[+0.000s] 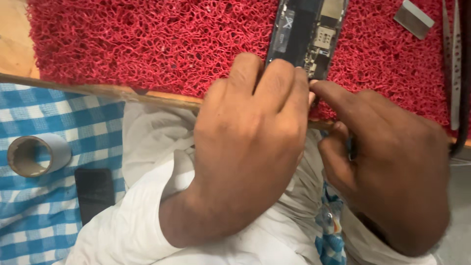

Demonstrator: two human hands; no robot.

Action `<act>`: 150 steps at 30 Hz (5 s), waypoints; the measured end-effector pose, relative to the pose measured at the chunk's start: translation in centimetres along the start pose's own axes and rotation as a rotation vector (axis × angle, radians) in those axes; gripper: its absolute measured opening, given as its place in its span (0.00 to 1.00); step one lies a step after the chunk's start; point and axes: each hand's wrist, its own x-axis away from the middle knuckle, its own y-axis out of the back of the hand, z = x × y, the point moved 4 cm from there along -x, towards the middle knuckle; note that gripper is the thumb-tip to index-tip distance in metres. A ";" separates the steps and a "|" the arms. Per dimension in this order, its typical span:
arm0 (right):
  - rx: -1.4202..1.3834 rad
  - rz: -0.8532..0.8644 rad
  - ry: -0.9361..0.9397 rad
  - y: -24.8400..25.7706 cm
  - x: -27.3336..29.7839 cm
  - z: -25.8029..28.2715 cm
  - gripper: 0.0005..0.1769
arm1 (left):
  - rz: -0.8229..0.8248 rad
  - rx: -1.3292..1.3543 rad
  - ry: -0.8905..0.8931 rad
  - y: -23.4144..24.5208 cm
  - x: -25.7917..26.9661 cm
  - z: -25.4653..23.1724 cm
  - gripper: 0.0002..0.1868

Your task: The person is repairing a disassembled smartphone by hand. They carefully connect a flexible ribbon cable to the motherboard, press it into place, and use tweezers to adjust the connection.

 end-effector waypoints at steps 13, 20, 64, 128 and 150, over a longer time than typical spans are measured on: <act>-0.115 0.076 -0.055 0.4 -0.1 -0.6 0.33 | 0.038 0.009 0.079 -0.2 -1.3 -0.6 0.09; -0.115 0.105 -0.081 0.4 0.0 -1.0 0.32 | 0.016 0.164 0.062 -0.5 -0.7 0.6 0.08; -0.054 0.162 -0.092 -0.1 0.7 -1.3 0.37 | 0.070 0.108 -0.089 -1.2 -2.0 1.5 0.05; -0.611 0.064 -0.014 -0.8 -4.1 -2.9 0.12 | 0.000 0.191 -0.286 -0.9 2.0 5.3 0.10; -0.612 0.104 -0.162 -0.7 -4.6 -3.3 0.12 | -0.036 0.237 -0.243 -1.1 2.2 5.1 0.12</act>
